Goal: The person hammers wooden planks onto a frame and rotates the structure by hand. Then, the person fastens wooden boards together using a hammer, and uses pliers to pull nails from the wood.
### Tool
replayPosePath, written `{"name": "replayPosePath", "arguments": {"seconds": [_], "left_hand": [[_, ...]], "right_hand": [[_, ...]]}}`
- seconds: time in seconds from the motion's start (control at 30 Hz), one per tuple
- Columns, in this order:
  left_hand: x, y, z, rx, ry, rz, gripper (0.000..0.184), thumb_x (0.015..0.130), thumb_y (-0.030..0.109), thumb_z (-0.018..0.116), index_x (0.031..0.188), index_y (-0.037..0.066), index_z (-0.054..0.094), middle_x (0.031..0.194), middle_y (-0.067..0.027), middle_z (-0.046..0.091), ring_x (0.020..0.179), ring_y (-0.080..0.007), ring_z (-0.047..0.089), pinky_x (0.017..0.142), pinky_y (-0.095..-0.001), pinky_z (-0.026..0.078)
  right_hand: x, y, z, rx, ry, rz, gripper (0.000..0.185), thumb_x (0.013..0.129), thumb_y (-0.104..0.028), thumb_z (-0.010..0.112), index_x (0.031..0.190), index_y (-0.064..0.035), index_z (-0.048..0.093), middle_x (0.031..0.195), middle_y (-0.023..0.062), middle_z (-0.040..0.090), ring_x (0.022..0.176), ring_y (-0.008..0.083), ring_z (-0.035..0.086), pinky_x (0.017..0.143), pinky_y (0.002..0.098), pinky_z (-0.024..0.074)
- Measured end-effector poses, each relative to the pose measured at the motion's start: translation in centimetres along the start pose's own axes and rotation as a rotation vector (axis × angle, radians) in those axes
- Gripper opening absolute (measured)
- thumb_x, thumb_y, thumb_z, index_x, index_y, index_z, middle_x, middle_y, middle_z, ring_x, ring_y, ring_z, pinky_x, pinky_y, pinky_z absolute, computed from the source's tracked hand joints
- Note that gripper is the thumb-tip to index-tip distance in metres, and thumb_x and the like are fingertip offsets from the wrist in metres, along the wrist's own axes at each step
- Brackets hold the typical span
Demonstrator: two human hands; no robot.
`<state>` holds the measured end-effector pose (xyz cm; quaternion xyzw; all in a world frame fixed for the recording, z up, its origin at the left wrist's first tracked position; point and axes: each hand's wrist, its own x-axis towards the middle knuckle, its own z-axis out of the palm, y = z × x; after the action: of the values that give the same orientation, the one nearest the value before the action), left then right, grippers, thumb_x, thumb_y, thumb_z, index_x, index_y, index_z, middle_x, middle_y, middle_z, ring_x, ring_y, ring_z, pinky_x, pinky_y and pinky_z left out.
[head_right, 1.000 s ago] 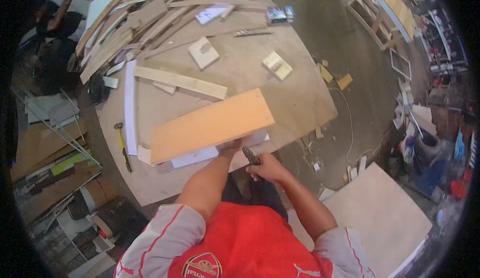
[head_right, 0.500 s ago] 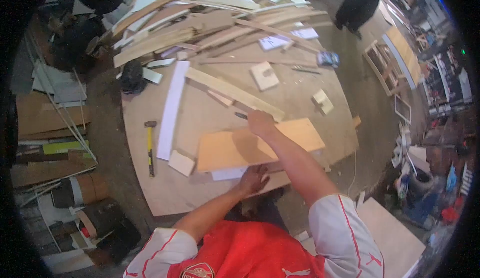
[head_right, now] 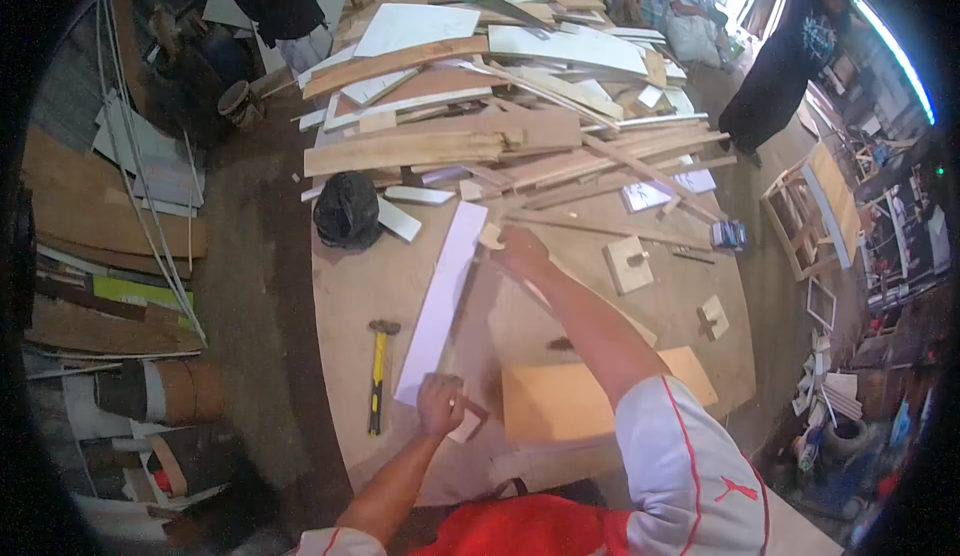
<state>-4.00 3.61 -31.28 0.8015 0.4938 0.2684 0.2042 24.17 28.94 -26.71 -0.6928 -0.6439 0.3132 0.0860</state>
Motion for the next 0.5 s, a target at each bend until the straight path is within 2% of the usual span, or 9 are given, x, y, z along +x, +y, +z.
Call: {"name": "replayPosePath", "arguments": {"seconds": [0.03,0.13,0.23,0.27,0.37,0.47,0.5], "left_hand": [[2.1,-1.3,0.0,0.098,0.026,0.000,0.033,0.086,0.030,0.074,0.112,0.009,0.070,0.123,-0.0165,0.067,0.115,-0.0402,0.061,0.098,-0.0520,0.047],[7.5,-3.3,1.5,0.280,-0.056,-0.275,0.060,0.091,0.042,0.068,0.142,0.013,0.056,0.153,-0.0232,0.044,0.141,-0.0490,0.037,0.115,-0.0620,0.030],[9.3,-5.8,3.2,0.390,-0.118,-0.293,0.077,0.094,0.053,0.062,0.159,0.020,0.038,0.163,-0.0286,0.027,0.151,-0.0499,0.023,0.121,-0.0654,0.019],[9.5,-5.9,4.0,0.426,-0.228,-0.368,0.082,0.094,0.058,0.060,0.162,0.022,0.033,0.165,-0.0304,0.022,0.154,-0.0498,0.016,0.123,-0.0656,0.014],[10.1,-5.5,3.4,0.324,-0.232,-0.417,0.081,0.094,0.058,0.060,0.161,0.022,0.034,0.165,-0.0296,0.021,0.154,-0.0499,0.017,0.122,-0.0669,0.016],[10.2,-5.6,3.6,0.339,-0.266,-0.437,0.084,0.093,0.063,0.058,0.162,0.023,0.031,0.167,-0.0286,0.018,0.155,-0.0493,0.014,0.121,-0.0668,0.017],[10.2,-5.5,3.5,0.346,-0.285,-0.445,0.084,0.093,0.064,0.057,0.162,0.023,0.031,0.167,-0.0285,0.018,0.155,-0.0491,0.014,0.121,-0.0668,0.018]], "right_hand": [[2.1,-1.4,-0.1,-0.044,0.086,-0.054,0.061,0.078,-0.042,0.082,0.124,-0.0053,0.067,0.128,0.0195,0.067,0.124,0.0370,0.062,0.102,0.0495,0.0505],[7.8,-6.0,-2.0,-0.308,0.116,-0.123,0.075,0.079,-0.040,0.083,0.138,-0.0041,0.056,0.141,0.0219,0.056,0.136,0.0388,0.051,0.109,0.0539,0.0441],[14.2,-7.9,-2.1,-0.410,0.383,-0.262,0.081,0.078,-0.034,0.084,0.144,-0.0031,0.049,0.145,0.0234,0.050,0.139,0.0410,0.046,0.109,0.0571,0.0429],[15.7,-8.2,-2.4,-0.483,0.393,-0.249,0.084,0.076,-0.030,0.084,0.147,-0.0046,0.046,0.149,0.0223,0.047,0.141,0.0385,0.045,0.111,0.0553,0.0417],[21.2,-7.6,-1.5,-0.568,0.563,-0.303,0.099,0.070,-0.032,0.090,0.151,-0.0060,0.040,0.141,0.0209,0.050,0.137,0.0384,0.047,0.110,0.0579,0.0415],[24.0,-6.8,-1.3,-0.668,0.483,-0.308,0.098,0.069,-0.034,0.089,0.150,-0.0077,0.042,0.140,0.0193,0.050,0.133,0.0378,0.049,0.111,0.0553,0.0420],[23.8,-7.2,-2.1,-0.591,0.421,-0.317,0.095,0.070,-0.035,0.089,0.149,-0.0073,0.044,0.140,0.0186,0.051,0.133,0.0371,0.049,0.110,0.0541,0.0425]]}}
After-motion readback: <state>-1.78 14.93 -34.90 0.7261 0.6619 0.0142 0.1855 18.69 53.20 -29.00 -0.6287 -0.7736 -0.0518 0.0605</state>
